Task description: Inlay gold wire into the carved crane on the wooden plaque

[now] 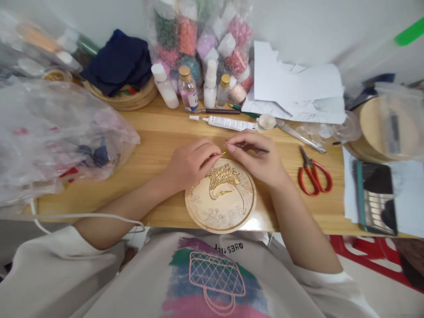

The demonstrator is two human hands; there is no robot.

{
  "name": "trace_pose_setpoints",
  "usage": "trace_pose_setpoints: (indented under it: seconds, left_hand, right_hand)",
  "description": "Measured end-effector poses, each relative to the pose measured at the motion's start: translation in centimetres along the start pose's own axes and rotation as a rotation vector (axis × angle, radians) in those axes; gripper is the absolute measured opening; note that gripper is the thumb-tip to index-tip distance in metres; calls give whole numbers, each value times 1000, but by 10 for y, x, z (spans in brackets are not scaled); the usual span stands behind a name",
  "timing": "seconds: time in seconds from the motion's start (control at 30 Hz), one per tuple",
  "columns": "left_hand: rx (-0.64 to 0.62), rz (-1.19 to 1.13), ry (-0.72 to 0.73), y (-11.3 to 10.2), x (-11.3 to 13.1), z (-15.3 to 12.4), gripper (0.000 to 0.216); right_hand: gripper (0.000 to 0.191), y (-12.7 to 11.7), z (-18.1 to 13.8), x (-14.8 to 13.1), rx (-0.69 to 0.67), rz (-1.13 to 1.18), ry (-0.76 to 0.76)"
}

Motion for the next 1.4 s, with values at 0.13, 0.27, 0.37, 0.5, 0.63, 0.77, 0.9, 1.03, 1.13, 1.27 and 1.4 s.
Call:
trace_pose_setpoints:
  seconds: [0.13, 0.27, 0.37, 0.5, 0.63, 0.77, 0.9, 1.03, 1.13, 1.27, 1.4]
  left_hand:
    - [17, -8, 10, -3, 2, 1, 6]
    - [26, -13, 14, -2, 2, 1, 6]
    - [23, -18, 7, -2, 1, 1, 6]
    - [20, -20, -2, -2, 0, 1, 7]
    - [15, -23, 5, -3, 1, 2, 8]
    - [13, -15, -9, -2, 0, 2, 9]
    - [19, -13, 5, -1, 1, 2, 7]
    - [17, -11, -3, -2, 0, 2, 6]
    - [9, -13, -12, -1, 0, 2, 7]
    - [6, -4, -22, -1, 0, 2, 8]
    - [3, -2, -20, 0, -1, 1, 7]
  right_hand:
    - [8, 5, 0, -4, -48, 17, -47]
    - [8, 8, -1, -6, -77, 39, -60]
    - [7, 8, -1, -6, -92, 48, -51]
    - [4, 8, -2, -5, -102, 54, -41]
    - [3, 9, -2, -5, -106, 49, -54]
    - [4, 8, -2, -4, -109, 26, -49]
    - [4, 9, -2, -5, -118, 5, -66]
    - [4, 9, -2, -6, -117, -15, -88]
    - [4, 10, -2, -5, -121, -32, -83]
    - [5, 11, -2, -4, -130, -37, -75]
    - [5, 10, -2, -6, -119, -33, -85]
Point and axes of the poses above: each hand's wrist, its own z-axis towards the middle knuckle, its own y-axis out of the palm, x = y × z, the point moved 10 cm from there along z, towards the middle knuckle, and after that the axes turned 11 degrees about -z, right-handed, at the moved point
